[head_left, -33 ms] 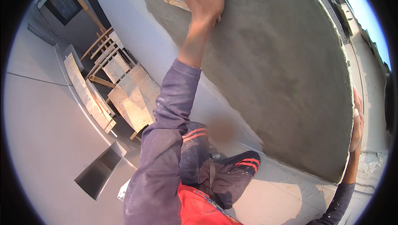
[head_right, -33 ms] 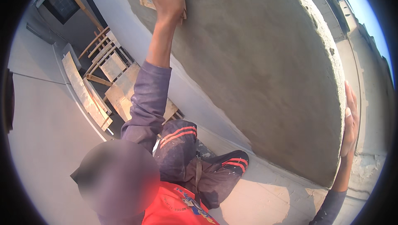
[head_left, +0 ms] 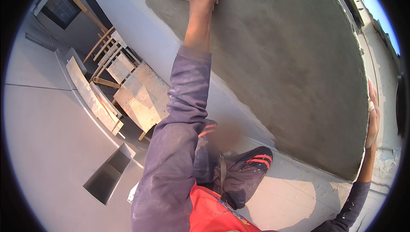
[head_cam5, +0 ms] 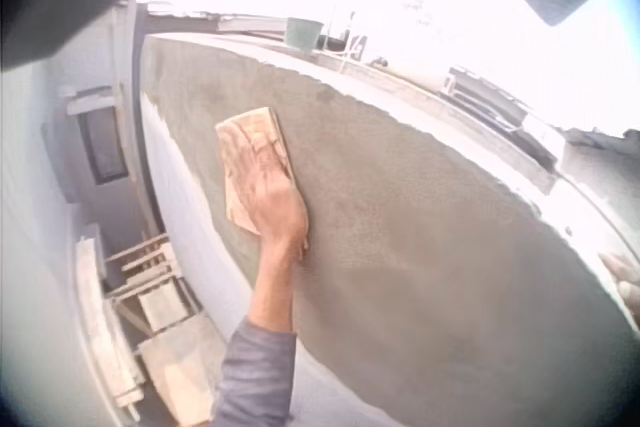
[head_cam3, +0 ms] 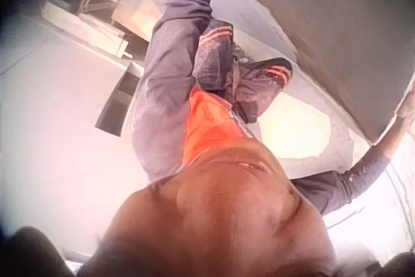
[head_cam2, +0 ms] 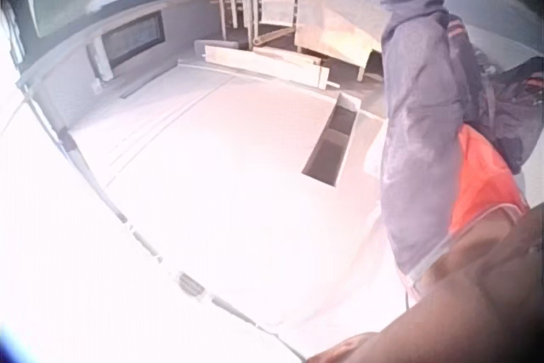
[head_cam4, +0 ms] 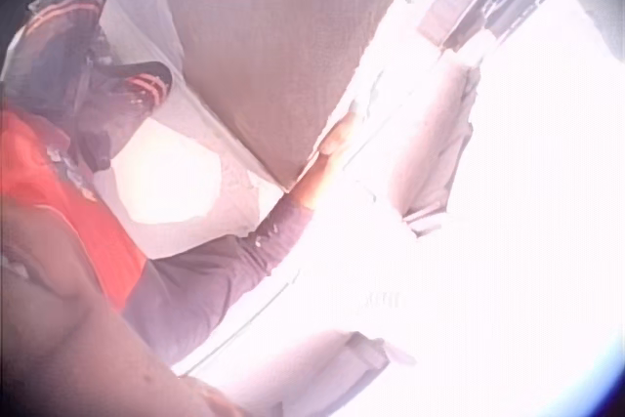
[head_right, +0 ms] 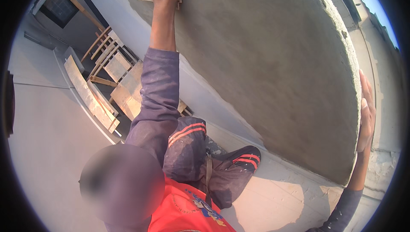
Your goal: The person smooths a curved concrete wall using a folded paper pad, rubbing the surface in circular and linear motions. They pause to fold the pad and then resume smoothing the wall.
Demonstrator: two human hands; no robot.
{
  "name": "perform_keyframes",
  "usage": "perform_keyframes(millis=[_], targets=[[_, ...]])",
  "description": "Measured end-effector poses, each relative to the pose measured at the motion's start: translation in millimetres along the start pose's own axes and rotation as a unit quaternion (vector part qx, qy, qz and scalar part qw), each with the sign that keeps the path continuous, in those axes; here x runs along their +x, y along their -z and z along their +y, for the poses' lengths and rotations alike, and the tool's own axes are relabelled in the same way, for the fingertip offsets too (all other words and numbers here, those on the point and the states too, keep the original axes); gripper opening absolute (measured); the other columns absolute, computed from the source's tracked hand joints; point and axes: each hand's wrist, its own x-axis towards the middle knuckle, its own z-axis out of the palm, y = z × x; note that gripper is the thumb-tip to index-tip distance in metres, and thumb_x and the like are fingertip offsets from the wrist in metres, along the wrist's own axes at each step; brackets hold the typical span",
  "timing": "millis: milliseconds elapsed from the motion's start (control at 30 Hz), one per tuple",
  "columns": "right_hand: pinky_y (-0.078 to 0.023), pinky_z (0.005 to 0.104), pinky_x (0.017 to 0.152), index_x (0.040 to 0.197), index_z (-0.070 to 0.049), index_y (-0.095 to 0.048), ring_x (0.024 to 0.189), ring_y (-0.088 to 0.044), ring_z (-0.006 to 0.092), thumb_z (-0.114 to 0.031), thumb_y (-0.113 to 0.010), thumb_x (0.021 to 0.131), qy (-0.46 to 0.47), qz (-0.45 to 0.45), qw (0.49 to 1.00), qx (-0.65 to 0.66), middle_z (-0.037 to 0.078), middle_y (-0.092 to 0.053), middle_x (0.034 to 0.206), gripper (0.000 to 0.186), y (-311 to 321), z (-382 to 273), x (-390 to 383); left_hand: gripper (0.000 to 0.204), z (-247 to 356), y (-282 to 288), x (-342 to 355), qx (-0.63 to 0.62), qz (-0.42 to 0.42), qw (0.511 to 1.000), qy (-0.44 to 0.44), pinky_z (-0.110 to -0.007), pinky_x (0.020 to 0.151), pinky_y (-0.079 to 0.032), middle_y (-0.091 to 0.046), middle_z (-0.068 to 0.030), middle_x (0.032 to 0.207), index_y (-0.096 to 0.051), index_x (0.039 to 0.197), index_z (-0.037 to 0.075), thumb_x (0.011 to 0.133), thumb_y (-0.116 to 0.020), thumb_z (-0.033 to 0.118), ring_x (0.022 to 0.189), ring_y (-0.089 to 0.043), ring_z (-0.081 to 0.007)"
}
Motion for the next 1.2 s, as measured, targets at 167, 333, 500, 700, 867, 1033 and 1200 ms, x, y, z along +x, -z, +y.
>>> perform_keyframes(millis=[167,333,500,700,867,1033,1200], targets=[[-0.019,0.0455,0.116,0.142,-0.006,-0.044,0.14,-0.031,0.0304,-0.05,-0.036,0.09,0.012,0.03,0.998,-0.055,0.018,-0.038,0.148,0.068,21,-7,13,0.072,35,-32,-80,0.004,0.013,0.998,-0.056,-0.057,0.114,-0.004,-0.012,-0.0234,0.156,-0.018,0.15,0.002,0.099,-0.023,0.052,0.144,-0.005,-0.0444],[-0.022,0.0456,0.115,0.143,-0.007,-0.043,0.139,-0.032,0.0302,-0.053,-0.038,0.089,0.017,0.021,0.999,-0.021,0.017,-0.037,0.148,0.071,10,2,12,0.07,15,-11,-23,-0.014,-0.004,1.0,-0.01,-0.058,0.113,-0.002,-0.009,-0.0251,0.156,-0.017,0.15,0.002,0.099,-0.03,0.048,0.143,-0.002,-0.0468],[-0.024,0.0466,0.115,0.143,-0.007,-0.042,0.139,-0.033,0.0307,-0.053,-0.036,0.089,0.011,0.026,0.999,-0.046,0.017,-0.037,0.148,0.071,17,-1,12,0.071,65,-37,-119,-0.027,-0.036,0.997,-0.07,-0.058,0.114,0.001,-0.009,-0.0207,0.157,-0.021,0.151,0.009,0.098,-0.027,0.057,0.144,0.0,-0.0434],[-0.02,0.0467,0.116,0.143,-0.007,-0.041,0.14,-0.031,0.0301,-0.053,-0.036,0.09,0.001,0.048,0.997,-0.055,0.015,-0.037,0.149,0.07,16,6,8,0.07,45,-37,-100,-0.015,-0.06,0.993,-0.102,-0.056,0.114,0.0,-0.008,-0.0214,0.157,-0.022,0.151,0.008,0.099,-0.029,0.054,0.146,-0.001,-0.0403],[-0.027,0.049,0.114,0.144,-0.011,-0.041,0.139,-0.032,0.0311,-0.055,-0.039,0.087,-0.001,0.059,0.998,-0.039,0.016,-0.038,0.148,0.072,6,4,22,0.073,40,-14,-71,0.017,-0.063,0.997,-0.037,-0.058,0.113,0.0,-0.004,-0.0271,0.156,-0.011,0.151,0.002,0.1,-0.027,0.051,0.143,0.0,-0.0471],[-0.022,0.0483,0.116,0.14,-0.01,-0.047,0.138,-0.033,0.0315,-0.057,-0.04,0.086,0.001,0.063,0.995,-0.079,0.016,-0.041,0.145,0.072,9,-1,23,0.068,41,-38,-251,0.03,-0.143,0.965,-0.22,-0.06,0.113,0.004,-0.007,-0.0102,0.16,-0.024,0.151,0.03,0.093,-0.035,0.064,0.145,0.001,-0.042],[-0.028,0.0391,0.113,0.14,-0.007,-0.047,0.134,-0.039,0.0267,-0.046,-0.039,0.094,0.035,0.056,0.997,0.05,0.014,-0.044,0.143,0.061,10,7,17,0.077,57,-32,-104,0.001,-0.122,0.974,-0.189,-0.061,0.111,0.0,-0.003,-0.0239,0.157,-0.018,0.151,0.012,0.095,-0.04,0.058,0.142,0.0,-0.0491]])
